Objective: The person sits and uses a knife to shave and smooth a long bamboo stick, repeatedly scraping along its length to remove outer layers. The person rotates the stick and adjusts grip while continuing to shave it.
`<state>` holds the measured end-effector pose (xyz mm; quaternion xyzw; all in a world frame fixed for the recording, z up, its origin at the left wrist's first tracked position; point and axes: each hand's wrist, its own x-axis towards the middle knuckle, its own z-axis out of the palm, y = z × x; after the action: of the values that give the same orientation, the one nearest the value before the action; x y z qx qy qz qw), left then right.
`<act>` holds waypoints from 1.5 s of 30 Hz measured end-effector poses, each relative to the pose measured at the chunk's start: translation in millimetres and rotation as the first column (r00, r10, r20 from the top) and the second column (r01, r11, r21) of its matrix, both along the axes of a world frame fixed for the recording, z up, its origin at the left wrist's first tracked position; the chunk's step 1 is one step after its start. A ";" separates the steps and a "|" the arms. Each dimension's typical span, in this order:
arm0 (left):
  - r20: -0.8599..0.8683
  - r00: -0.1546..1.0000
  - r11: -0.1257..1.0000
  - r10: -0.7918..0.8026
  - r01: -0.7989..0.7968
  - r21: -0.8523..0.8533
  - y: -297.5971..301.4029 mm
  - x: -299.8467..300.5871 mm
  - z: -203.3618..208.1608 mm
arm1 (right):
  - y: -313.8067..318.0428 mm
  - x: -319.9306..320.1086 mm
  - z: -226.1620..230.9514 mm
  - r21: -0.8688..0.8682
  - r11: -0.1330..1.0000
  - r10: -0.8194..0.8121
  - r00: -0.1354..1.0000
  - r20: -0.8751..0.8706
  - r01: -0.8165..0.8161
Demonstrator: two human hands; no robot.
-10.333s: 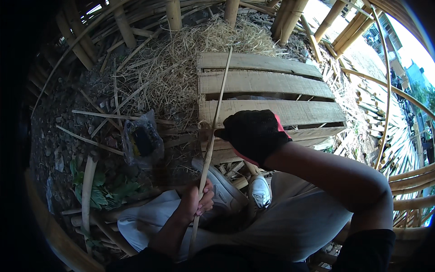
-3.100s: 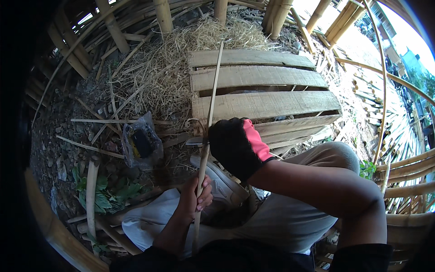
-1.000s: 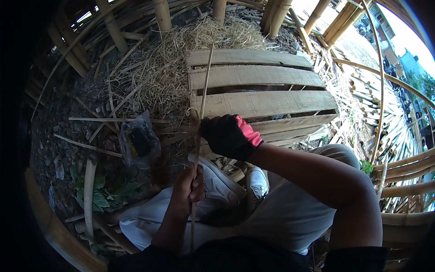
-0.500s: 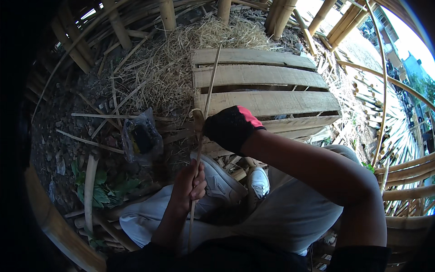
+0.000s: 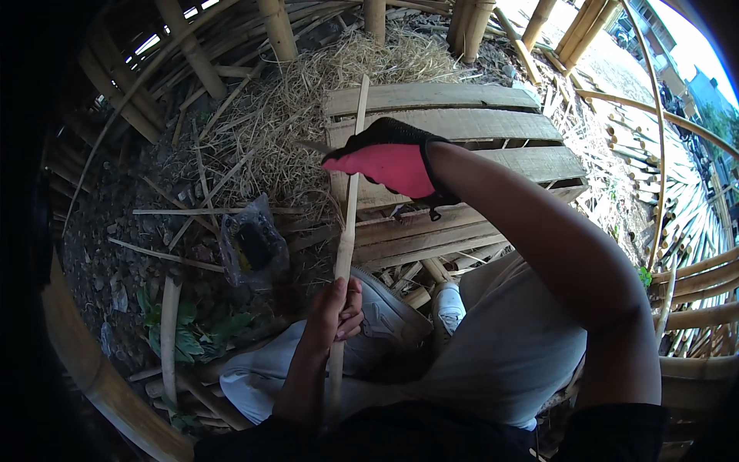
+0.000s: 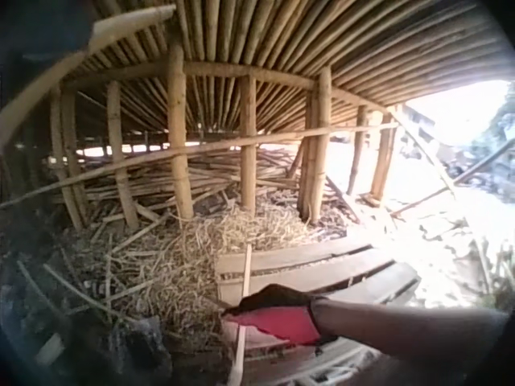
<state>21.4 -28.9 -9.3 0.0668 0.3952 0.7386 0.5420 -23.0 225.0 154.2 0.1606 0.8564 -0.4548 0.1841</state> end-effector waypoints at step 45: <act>-0.413 0.824 0.921 0.388 -0.356 0.156 -5.6 -17.4 12.0 | -35.0 -4.2 -53.5 0.737 0.540 0.826 0.424 -0.371 -0.407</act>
<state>4.0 -34.5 2.7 0.1715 0.4850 0.8097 0.2825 -27.2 190.0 100.7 -0.3209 0.9401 -0.1079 -0.0404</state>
